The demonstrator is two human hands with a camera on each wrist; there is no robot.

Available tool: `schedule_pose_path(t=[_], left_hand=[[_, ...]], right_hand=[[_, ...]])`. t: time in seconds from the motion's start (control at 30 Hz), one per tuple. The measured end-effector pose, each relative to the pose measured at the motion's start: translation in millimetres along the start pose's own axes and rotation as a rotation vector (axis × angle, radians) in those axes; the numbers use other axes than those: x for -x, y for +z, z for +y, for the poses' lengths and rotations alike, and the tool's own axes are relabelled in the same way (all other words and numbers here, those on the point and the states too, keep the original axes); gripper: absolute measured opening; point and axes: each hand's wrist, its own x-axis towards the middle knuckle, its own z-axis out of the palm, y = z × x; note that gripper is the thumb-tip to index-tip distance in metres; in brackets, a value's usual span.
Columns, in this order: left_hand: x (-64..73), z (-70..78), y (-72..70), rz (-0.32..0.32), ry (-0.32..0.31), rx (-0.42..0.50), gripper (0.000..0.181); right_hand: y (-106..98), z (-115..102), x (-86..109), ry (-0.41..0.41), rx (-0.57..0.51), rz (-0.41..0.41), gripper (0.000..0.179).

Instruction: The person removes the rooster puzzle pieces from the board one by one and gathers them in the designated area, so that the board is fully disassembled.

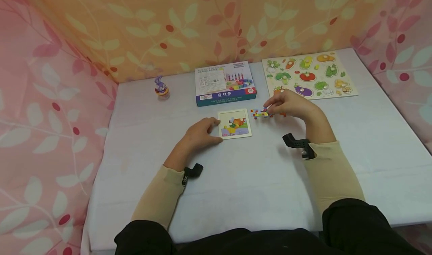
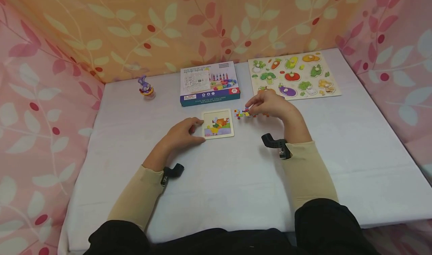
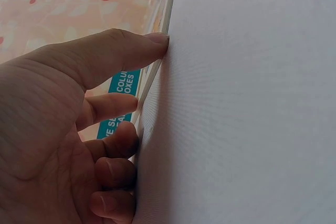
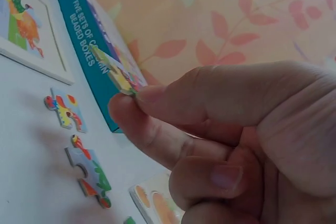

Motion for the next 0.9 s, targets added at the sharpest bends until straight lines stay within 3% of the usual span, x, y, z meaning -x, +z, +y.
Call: schedule_pose_path(t=[0.47, 0.9], left_hand=[[-0.6, -0.8, 1.7, 0.013, -0.009, -0.003, 0.071], [-0.9, -0.6, 1.3, -0.001, -0.021, 0.003, 0.072]], right_hand=[[23.4, 1.3, -18.5, -0.057, 0.149, -0.19, 0.024], [28.3, -2.2, -18.2, -0.018, 0.231, -0.157, 0.021]])
